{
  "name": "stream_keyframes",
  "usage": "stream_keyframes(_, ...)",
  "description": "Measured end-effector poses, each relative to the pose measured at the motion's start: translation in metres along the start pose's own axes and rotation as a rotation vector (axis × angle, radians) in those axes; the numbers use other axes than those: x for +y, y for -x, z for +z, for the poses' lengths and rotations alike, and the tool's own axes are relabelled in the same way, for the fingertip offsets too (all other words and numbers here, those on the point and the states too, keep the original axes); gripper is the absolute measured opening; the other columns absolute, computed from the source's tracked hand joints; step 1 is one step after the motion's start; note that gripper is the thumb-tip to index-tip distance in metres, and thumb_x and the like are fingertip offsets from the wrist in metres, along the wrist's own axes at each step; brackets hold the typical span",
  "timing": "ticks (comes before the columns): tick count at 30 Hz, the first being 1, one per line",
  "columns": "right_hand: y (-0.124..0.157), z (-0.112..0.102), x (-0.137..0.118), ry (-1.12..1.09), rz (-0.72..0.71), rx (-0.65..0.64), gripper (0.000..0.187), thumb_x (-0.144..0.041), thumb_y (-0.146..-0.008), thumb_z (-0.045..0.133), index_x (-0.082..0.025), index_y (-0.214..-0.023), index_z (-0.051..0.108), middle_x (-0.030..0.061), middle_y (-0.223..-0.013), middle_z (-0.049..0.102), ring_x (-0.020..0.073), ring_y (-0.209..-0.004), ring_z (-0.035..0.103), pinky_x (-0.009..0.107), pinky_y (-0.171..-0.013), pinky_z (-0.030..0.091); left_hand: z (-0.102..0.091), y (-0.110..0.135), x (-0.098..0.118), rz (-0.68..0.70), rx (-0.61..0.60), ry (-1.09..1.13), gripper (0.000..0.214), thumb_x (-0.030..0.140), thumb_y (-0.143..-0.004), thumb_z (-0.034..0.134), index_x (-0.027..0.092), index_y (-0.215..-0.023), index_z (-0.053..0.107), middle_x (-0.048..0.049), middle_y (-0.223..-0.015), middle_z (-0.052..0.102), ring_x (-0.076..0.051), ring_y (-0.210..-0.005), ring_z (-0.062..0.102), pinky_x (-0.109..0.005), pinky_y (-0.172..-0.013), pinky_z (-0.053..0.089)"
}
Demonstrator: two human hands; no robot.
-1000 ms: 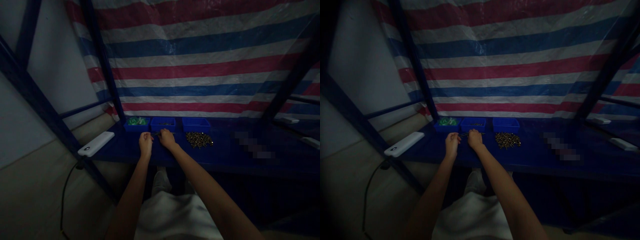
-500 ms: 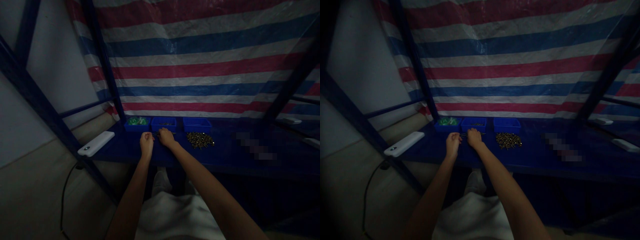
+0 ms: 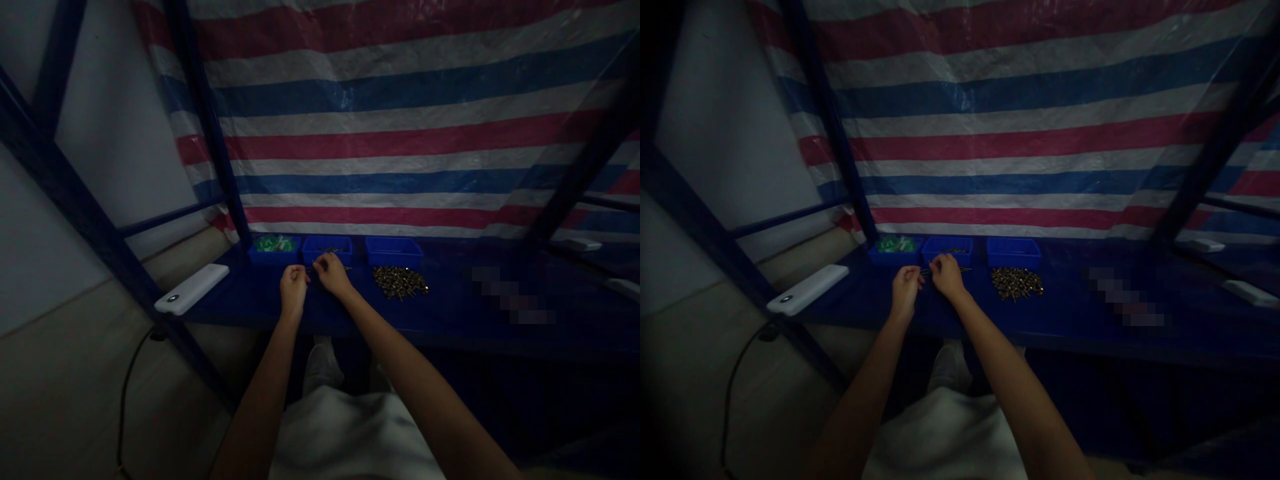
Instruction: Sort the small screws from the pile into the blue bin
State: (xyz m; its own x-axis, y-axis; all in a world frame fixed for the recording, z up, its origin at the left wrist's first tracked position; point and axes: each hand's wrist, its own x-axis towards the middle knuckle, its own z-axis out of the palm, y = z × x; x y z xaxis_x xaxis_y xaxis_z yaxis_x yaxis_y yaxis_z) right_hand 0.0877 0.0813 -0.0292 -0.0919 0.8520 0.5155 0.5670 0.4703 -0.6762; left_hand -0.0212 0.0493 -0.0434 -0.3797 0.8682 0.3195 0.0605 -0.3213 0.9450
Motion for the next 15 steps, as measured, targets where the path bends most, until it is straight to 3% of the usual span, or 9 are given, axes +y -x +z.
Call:
stream_keyframes(3,0.003,0.0,-0.004,-0.487,0.163,0.135,0.012,-0.03,-0.074,0.056,-0.018,-0.073,0.057,-0.0003,-0.072,0.057,0.0128,-0.069,0.051,0.026,-0.067,0.04,0.002,0.004,0.008,-0.025,-0.156,0.05,0.024,0.037,-0.072,0.055,0.015,-0.08,0.055,0.0037,-0.052,0.052,-0.006,-0.04,0.041,-0.018,-0.041,0.027)
stream_keyframes(7,0.011,-0.002,-0.011,-0.905,0.305,0.154,0.021,-0.037,-0.063,0.064,-0.019,-0.072,0.059,-0.0028,-0.07,0.057,0.0107,-0.064,0.05,0.023,-0.058,0.038,0.005,0.01,0.016,-0.041,-0.4,0.076,0.032,0.044,-0.071,0.057,0.014,-0.083,0.06,0.0023,-0.053,0.054,-0.005,-0.039,0.041,-0.019,-0.04,0.026)
stream_keyframes(11,0.018,-0.007,-0.015,-1.038,0.366,0.111,0.025,-0.038,-0.058,0.068,-0.02,-0.072,0.059,-0.0033,-0.07,0.057,0.0098,-0.061,0.05,0.022,-0.053,0.037,0.005,0.013,0.019,-0.028,-0.417,0.082,0.034,0.045,-0.07,0.059,0.014,-0.083,0.062,0.0026,-0.053,0.053,-0.005,-0.04,0.04,-0.019,-0.041,0.027)
stream_keyframes(15,0.022,-0.011,-0.017,-1.022,0.378,0.092,0.024,-0.036,-0.058,0.069,-0.019,-0.072,0.059,-0.0025,-0.075,0.058,0.0102,-0.065,0.052,0.022,-0.055,0.037,0.003,0.011,0.017,-0.026,-0.393,0.062,0.032,0.044,-0.069,0.061,0.014,-0.08,0.063,0.0031,-0.052,0.052,-0.004,-0.04,0.04,-0.019,-0.042,0.028)
